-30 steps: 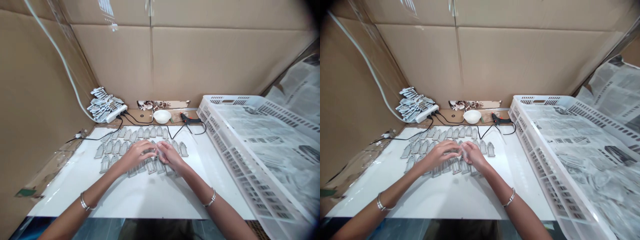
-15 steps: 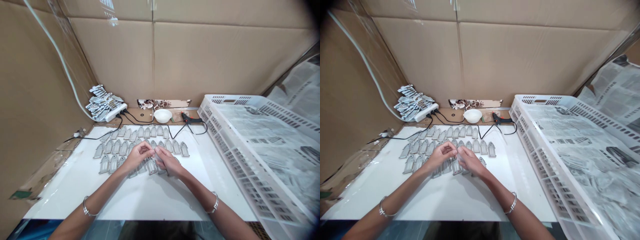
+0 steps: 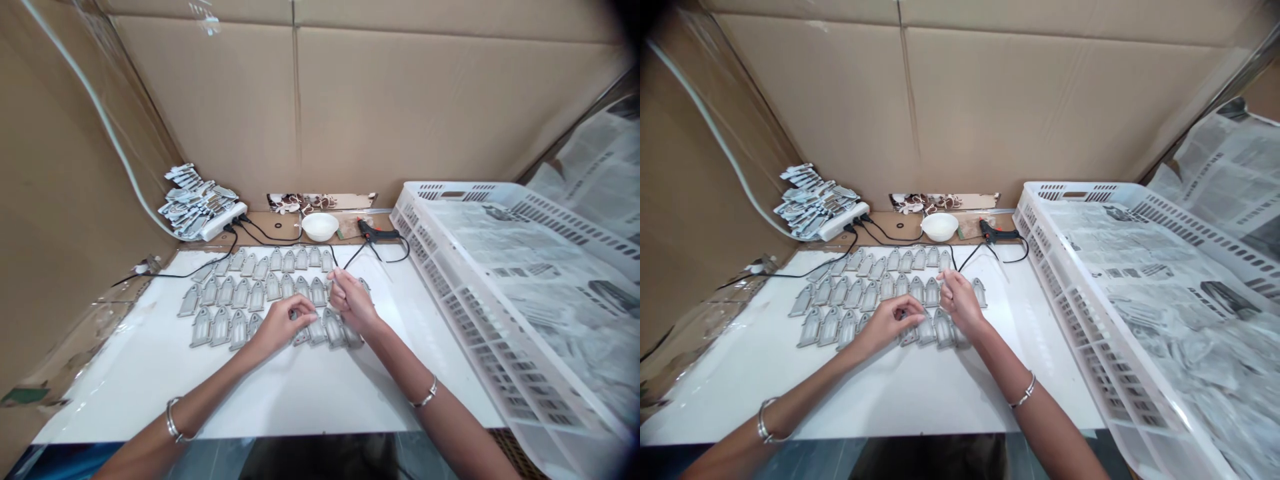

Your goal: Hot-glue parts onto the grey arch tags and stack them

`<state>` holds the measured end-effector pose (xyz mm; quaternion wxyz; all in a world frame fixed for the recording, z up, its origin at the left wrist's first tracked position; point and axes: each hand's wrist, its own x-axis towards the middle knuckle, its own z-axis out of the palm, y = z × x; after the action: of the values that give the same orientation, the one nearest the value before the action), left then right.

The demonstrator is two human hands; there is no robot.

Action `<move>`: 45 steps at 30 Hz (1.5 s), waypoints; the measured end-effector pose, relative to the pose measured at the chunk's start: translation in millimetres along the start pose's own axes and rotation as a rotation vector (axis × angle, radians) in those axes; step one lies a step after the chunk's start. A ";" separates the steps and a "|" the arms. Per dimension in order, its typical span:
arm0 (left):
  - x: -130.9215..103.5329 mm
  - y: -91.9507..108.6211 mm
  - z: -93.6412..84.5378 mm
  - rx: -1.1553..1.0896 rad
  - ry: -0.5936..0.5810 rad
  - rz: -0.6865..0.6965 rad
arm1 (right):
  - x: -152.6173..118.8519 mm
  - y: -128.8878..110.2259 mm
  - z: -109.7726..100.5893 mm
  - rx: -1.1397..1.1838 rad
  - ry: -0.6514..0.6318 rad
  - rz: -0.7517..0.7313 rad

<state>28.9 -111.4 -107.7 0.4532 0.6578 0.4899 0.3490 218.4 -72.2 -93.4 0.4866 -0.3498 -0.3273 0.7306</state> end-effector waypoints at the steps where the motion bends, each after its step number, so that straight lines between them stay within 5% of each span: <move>1: -0.7 0.8 -0.4 0.029 -0.002 0.010 | -0.2 -1.4 -0.3 0.010 0.003 -0.001; 11: -2.4 -2.8 -32.2 0.136 -0.097 -0.115 | 2.2 -1.8 -5.4 0.019 0.030 -0.007; 24: -5.5 -1.9 -35.0 0.226 -0.116 -0.175 | 0.1 -4.6 -4.9 0.015 0.017 -0.005; 36: -9.3 1.2 -30.4 0.464 -0.053 -0.043 | 0.8 -2.8 -6.7 -0.086 0.028 0.018; 40: -3.1 8.8 -26.3 0.304 0.003 -0.020 | -3.2 3.3 0.4 -0.309 0.008 -0.018; 45: 12.5 24.6 -14.8 -0.119 -0.062 0.022 | -9.7 10.6 10.3 -0.592 -0.124 -0.080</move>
<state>27.1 -98.3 -79.3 0.5024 0.6457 0.4469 0.3620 207.5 -86.0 -94.6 0.3710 -0.4180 -0.5685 0.6037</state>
